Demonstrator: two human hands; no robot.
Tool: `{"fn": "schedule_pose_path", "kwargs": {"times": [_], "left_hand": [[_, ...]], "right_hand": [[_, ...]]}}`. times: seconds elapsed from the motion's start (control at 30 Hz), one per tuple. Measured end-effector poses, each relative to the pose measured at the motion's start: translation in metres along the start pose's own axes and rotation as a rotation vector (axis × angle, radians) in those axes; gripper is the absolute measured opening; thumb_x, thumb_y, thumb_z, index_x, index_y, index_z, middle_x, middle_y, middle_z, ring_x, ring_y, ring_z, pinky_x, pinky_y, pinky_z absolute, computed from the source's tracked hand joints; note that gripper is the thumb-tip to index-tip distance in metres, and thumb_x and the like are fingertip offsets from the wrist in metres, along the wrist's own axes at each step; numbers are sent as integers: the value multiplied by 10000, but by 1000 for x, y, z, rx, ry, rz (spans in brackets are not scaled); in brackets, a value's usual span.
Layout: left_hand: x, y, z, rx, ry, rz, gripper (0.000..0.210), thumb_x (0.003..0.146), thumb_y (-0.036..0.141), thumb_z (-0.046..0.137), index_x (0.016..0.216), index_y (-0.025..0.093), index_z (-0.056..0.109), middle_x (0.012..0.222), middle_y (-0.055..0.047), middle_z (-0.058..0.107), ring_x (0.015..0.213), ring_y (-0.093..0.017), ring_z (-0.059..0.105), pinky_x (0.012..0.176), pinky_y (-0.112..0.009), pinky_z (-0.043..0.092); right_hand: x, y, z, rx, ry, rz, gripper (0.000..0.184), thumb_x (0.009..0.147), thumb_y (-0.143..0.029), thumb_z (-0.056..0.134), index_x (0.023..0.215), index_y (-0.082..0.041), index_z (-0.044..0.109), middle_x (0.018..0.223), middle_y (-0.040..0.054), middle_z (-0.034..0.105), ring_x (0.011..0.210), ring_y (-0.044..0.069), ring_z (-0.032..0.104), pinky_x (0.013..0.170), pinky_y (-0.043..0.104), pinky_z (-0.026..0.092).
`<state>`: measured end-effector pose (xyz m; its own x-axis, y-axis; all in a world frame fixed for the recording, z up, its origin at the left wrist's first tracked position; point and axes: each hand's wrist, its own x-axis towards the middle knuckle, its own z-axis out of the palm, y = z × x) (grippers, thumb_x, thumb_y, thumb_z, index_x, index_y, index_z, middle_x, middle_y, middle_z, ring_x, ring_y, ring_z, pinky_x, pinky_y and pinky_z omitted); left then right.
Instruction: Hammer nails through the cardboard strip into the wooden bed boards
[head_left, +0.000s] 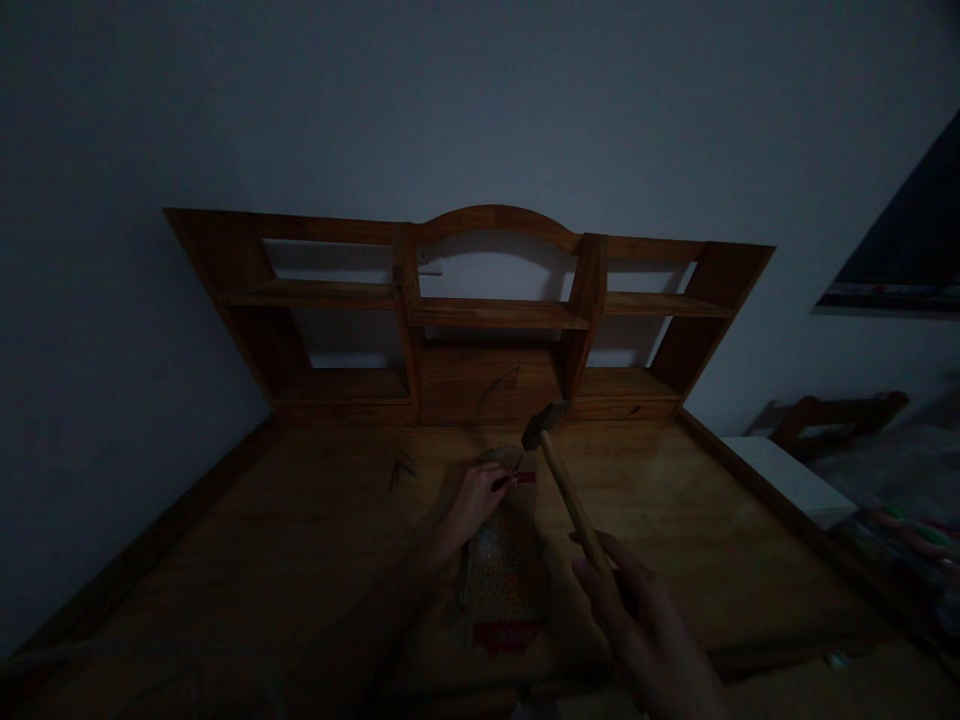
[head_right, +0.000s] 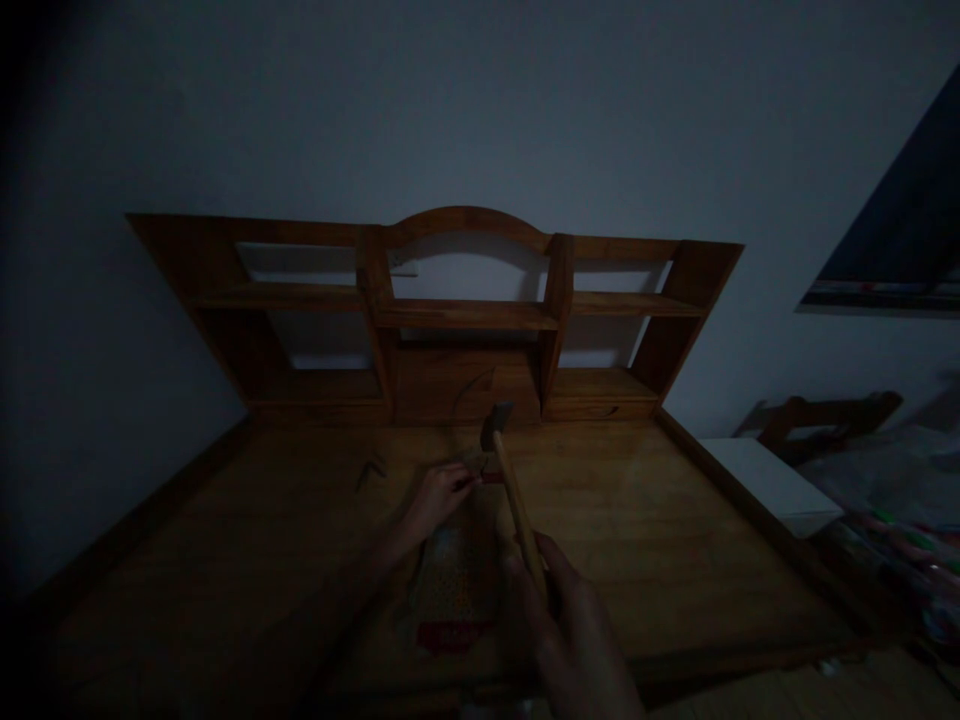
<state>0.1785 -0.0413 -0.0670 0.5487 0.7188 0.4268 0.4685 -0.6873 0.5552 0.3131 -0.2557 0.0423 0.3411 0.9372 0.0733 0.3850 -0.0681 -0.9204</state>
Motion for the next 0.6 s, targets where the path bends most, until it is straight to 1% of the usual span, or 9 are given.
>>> {"fn": "schedule_pose_path", "kwargs": {"times": [0.1, 0.2, 0.3, 0.33, 0.47, 0.53, 0.6], "left_hand": [[-1, -1, 1, -17, -3, -19, 133, 848, 162, 581, 830, 144, 711, 818, -54, 685, 764, -162, 628, 690, -233, 453], [-1, -4, 1, -62, 8, -17, 140, 853, 175, 573, 854, 155, 712, 825, -48, 683, 768, -159, 628, 693, -230, 456], [-2, -6, -1, -102, 30, -5, 144, 861, 193, 563, 866, 160, 702, 843, -46, 674, 783, -158, 621, 691, -226, 457], [-2, -6, -2, -110, 38, 2, 144, 864, 192, 556, 871, 162, 697, 855, -46, 670, 793, -159, 619, 699, -227, 457], [-4, -6, -4, -139, 73, 25, 156, 887, 195, 512, 917, 181, 664, 911, -39, 665, 842, -155, 615, 743, -231, 456], [-5, -5, -4, -148, 83, 24, 160, 897, 210, 498, 937, 189, 652, 927, -37, 666, 849, -153, 615, 743, -228, 454], [-4, -4, -4, -149, 75, 27, 156, 898, 223, 498, 921, 190, 649, 920, -35, 666, 847, -154, 615, 732, -223, 452]], "right_hand": [[2, 1, 1, 15, -106, -16, 421, 874, -487, 518, 1172, -209, 622, 1105, 91, 691, 1053, 252, 621, 843, 272, 501], [2, 3, 3, 7, -124, 16, 439, 890, -480, 494, 1199, -188, 601, 1122, 94, 684, 1070, 253, 613, 847, 281, 500], [2, 5, 4, 1, -144, -10, 432, 895, -476, 491, 1202, -190, 596, 1162, 92, 665, 1096, 238, 596, 877, 264, 479], [2, 5, 5, 2, -135, -16, 434, 894, -481, 490, 1200, -193, 598, 1150, 92, 671, 1073, 232, 608, 860, 252, 483], [3, 7, 6, -1, -46, 8, 454, 864, -521, 515, 1144, -184, 633, 1021, 93, 714, 868, 220, 671, 714, 235, 512], [4, 9, 5, 1, -19, 5, 463, 846, -536, 534, 1118, -178, 646, 1019, 97, 714, 884, 227, 668, 701, 234, 510], [4, 11, 4, -2, -4, 11, 468, 838, -548, 536, 1104, -180, 650, 1039, 99, 709, 943, 237, 656, 729, 234, 507]]}}
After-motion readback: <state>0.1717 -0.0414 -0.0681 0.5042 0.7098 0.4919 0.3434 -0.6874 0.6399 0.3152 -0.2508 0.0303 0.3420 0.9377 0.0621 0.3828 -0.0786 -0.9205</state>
